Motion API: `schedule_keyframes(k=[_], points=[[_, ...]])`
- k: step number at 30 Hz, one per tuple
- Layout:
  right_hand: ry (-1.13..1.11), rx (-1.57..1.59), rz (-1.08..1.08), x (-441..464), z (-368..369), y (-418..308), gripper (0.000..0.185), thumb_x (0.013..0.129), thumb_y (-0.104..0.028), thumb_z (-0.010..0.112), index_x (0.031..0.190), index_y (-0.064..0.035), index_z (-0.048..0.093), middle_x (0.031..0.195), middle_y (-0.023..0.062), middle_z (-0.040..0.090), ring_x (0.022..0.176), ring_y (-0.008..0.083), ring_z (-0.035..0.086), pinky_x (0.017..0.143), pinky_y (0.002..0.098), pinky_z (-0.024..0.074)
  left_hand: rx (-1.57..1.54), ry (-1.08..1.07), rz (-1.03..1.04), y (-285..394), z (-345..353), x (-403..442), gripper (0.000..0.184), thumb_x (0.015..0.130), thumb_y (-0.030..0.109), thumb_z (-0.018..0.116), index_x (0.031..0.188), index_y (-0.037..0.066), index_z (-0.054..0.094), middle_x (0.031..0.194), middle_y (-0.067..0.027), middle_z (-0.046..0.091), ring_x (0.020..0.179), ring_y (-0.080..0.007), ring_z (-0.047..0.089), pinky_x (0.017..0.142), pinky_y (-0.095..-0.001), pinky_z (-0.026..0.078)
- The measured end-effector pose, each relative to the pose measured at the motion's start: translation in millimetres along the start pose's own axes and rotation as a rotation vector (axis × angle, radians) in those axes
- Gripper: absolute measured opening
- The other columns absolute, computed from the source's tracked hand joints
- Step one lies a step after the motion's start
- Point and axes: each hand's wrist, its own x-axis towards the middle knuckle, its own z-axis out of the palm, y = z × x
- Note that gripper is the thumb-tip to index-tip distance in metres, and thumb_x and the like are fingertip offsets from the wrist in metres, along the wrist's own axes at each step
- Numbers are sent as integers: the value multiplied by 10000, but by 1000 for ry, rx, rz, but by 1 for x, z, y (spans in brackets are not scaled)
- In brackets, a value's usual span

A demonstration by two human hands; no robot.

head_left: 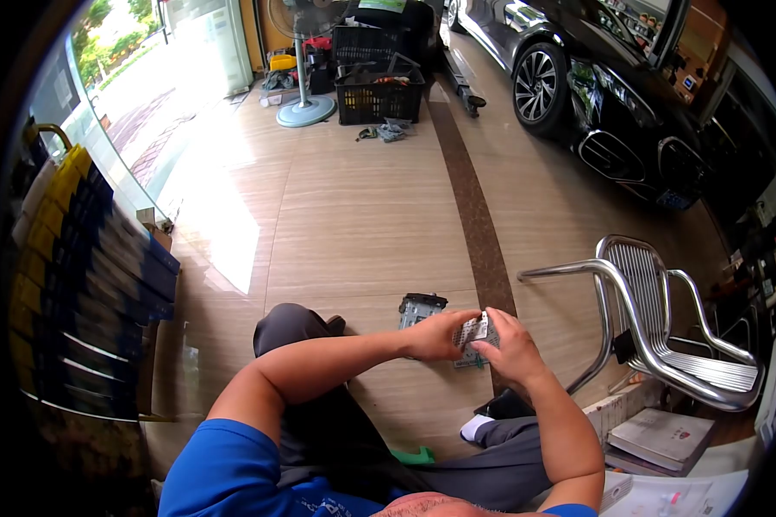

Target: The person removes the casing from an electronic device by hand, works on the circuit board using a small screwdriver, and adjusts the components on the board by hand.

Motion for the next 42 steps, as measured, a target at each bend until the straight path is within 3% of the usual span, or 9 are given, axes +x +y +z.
schedule_keyframes(k=[15, 20, 26, 34, 42], points=[[-79, -101, 32, -3, 0, 3, 751, 765, -284, 788, 1335, 62, 445, 1329, 234, 510, 1223, 386, 495, 1042, 423, 410, 64, -88, 57, 2, 2, -1, 831, 690, 6, 666, 1455, 12, 343, 1386, -223, 427, 1248, -372, 480, 1005, -389, 453], [-87, -68, 58, -1, -2, 2, 704, 740, -278, 799, 1280, 38, 478, 1290, 222, 531, 1203, 384, 505, 1023, 426, 419, 66, -82, 81, 1, 2, 0, 835, 690, -1, 665, 1458, 18, 338, 1401, -228, 412, 1257, -375, 471, 1017, -398, 447], [-44, -44, 124, 1, -6, -8, 660, 713, -272, 805, 1222, 9, 492, 1237, 206, 552, 1181, 376, 514, 1000, 425, 427, -4, 42, 81, 1, 4, -2, 859, 706, 53, 729, 1462, 14, 323, 1414, -226, 413, 1290, -359, 455, 1041, -392, 425], [149, -62, 93, 1, 1, -6, 687, 692, -239, 821, 1237, 14, 487, 1205, 221, 571, 1120, 380, 568, 943, 422, 470, -147, 71, -192, -14, 5, 5, 932, 778, 322, 788, 1472, -22, 272, 1338, -288, 507, 1241, -351, 522, 1000, -380, 438], [169, -6, 41, 1, 6, -8, 724, 697, -262, 840, 1247, 36, 476, 1232, 243, 552, 1155, 397, 537, 977, 436, 450, -112, 133, -179, -14, 7, 4, 914, 781, 305, 776, 1470, -22, 274, 1329, -292, 514, 1232, -364, 529, 1000, -385, 438]])
